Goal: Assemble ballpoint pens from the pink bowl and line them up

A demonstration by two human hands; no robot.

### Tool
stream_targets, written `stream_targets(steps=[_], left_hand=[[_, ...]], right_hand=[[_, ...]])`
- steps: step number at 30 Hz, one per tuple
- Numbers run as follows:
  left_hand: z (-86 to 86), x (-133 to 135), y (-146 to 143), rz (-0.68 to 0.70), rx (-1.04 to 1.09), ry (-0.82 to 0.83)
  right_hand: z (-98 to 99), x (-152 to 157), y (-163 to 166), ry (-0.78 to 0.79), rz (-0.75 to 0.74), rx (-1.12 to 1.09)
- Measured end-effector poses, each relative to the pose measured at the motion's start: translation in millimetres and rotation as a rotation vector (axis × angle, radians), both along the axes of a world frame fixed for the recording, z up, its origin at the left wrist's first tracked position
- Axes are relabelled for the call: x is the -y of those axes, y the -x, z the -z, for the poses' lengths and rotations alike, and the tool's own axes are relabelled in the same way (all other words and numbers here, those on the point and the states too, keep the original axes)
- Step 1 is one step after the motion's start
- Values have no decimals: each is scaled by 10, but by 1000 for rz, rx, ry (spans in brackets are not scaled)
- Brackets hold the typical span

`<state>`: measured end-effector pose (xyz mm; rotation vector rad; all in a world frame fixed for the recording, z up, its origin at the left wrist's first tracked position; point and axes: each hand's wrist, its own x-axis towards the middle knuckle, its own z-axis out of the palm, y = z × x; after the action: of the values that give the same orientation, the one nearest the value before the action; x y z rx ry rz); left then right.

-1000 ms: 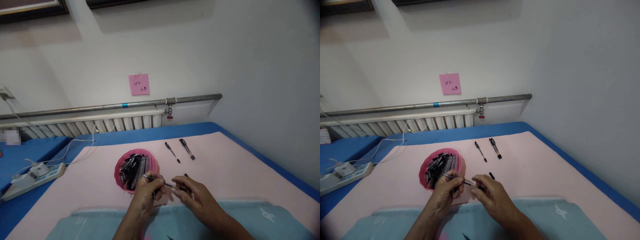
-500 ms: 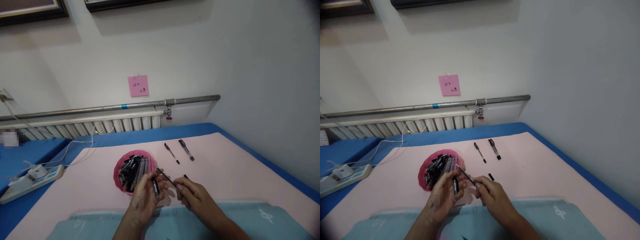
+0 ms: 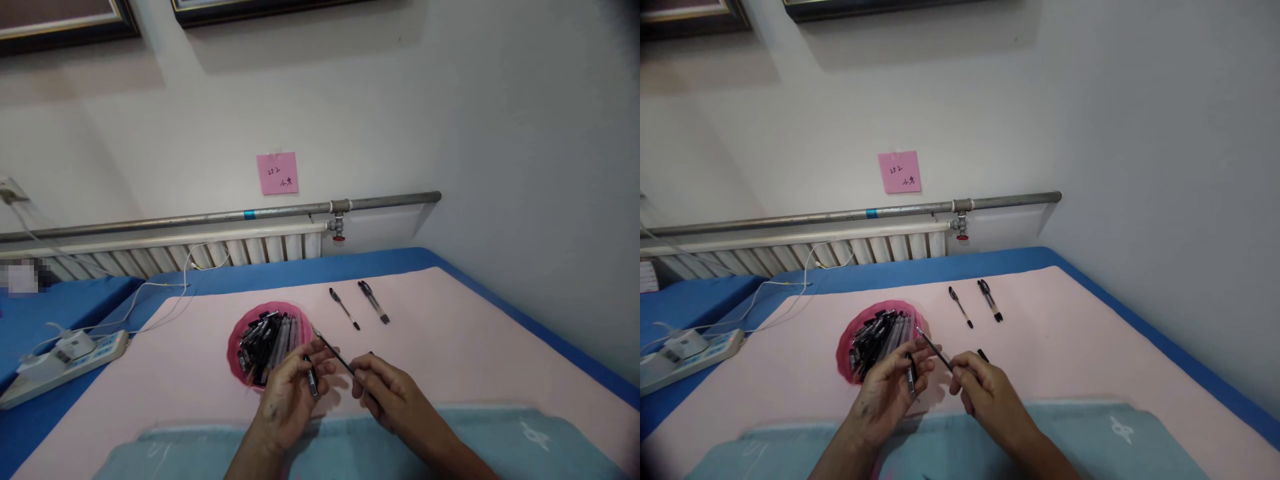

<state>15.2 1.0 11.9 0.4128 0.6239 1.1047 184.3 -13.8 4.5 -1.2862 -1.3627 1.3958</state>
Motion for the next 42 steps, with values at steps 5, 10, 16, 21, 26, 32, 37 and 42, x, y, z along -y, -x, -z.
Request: stream_targets(steps=[5, 10, 16, 21, 26, 32, 37, 42], left_hand=[[18, -16, -6, -96, -90, -39], [56, -49, -24, -183, -175, -112], [99, -56, -15, -169, -259, -139], [136, -68, -4, -175, -338, -123], [147, -60, -23, -194, -313, -120], [37, -35, -3, -139, -210, -106], [96, -61, 5, -177, -278, -111], [70, -37, -1, -162, -254, -115]], right_hand=[[-46, 17, 4, 49, -21, -36], [-51, 22, 31, 164, -128, -98], [-62, 48, 50, 290, -219, -188], [-56, 61, 55, 222, -228, -142], [-43, 55, 84, 179, -151, -95], [-21, 48, 89, 205, -128, -160], [-35, 55, 84, 212, -155, -151], [-39, 61, 94, 267, -145, -186]])
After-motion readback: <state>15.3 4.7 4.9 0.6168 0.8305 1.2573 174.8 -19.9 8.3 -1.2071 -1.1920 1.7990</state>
